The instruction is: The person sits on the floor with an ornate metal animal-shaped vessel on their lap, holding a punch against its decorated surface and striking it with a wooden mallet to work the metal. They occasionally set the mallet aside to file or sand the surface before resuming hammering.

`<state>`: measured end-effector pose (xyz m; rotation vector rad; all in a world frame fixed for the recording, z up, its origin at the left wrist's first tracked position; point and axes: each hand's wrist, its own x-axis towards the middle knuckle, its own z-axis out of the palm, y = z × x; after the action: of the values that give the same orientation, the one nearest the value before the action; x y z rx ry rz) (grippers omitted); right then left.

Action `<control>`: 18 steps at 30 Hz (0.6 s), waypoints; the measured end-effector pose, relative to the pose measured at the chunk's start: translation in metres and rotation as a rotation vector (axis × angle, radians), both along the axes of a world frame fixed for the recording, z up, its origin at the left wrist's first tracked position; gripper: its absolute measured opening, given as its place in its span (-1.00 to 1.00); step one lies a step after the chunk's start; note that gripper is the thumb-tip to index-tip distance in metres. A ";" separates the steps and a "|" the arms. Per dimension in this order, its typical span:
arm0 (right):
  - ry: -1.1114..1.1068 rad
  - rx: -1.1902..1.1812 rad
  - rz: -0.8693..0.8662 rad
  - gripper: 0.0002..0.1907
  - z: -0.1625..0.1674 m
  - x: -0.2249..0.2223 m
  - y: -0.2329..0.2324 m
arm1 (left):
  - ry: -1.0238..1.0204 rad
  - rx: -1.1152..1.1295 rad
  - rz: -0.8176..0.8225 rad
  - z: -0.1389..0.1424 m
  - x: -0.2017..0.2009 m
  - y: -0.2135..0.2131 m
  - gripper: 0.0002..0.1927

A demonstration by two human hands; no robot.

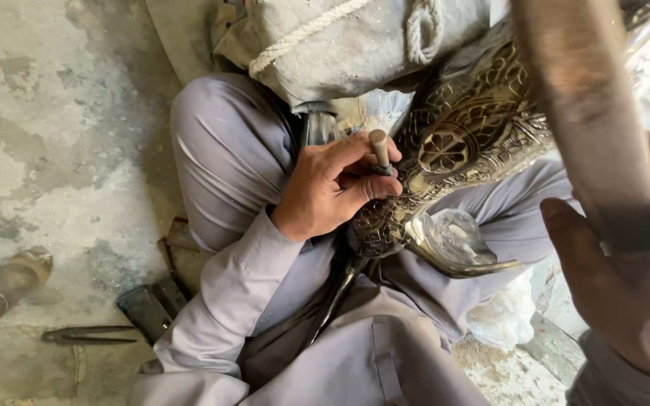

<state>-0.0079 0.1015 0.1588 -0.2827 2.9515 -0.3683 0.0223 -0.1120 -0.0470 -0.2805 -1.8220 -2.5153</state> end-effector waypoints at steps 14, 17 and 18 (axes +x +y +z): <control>0.115 0.613 0.561 -0.40 0.010 -0.041 -0.066 | 0.020 -0.035 -0.045 -0.006 -0.003 -0.001 -0.73; 0.119 0.402 0.512 -0.39 0.013 -0.045 -0.067 | 0.024 -0.014 -0.038 -0.008 -0.003 0.000 -0.72; 0.163 0.394 0.508 -0.41 0.013 -0.042 -0.067 | 0.045 -0.003 -0.022 -0.009 -0.002 0.000 -0.72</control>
<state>-0.0496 0.0347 0.1714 -1.0089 2.8685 0.3089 0.0199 -0.1115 -0.0555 -0.3566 -1.8174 -2.4993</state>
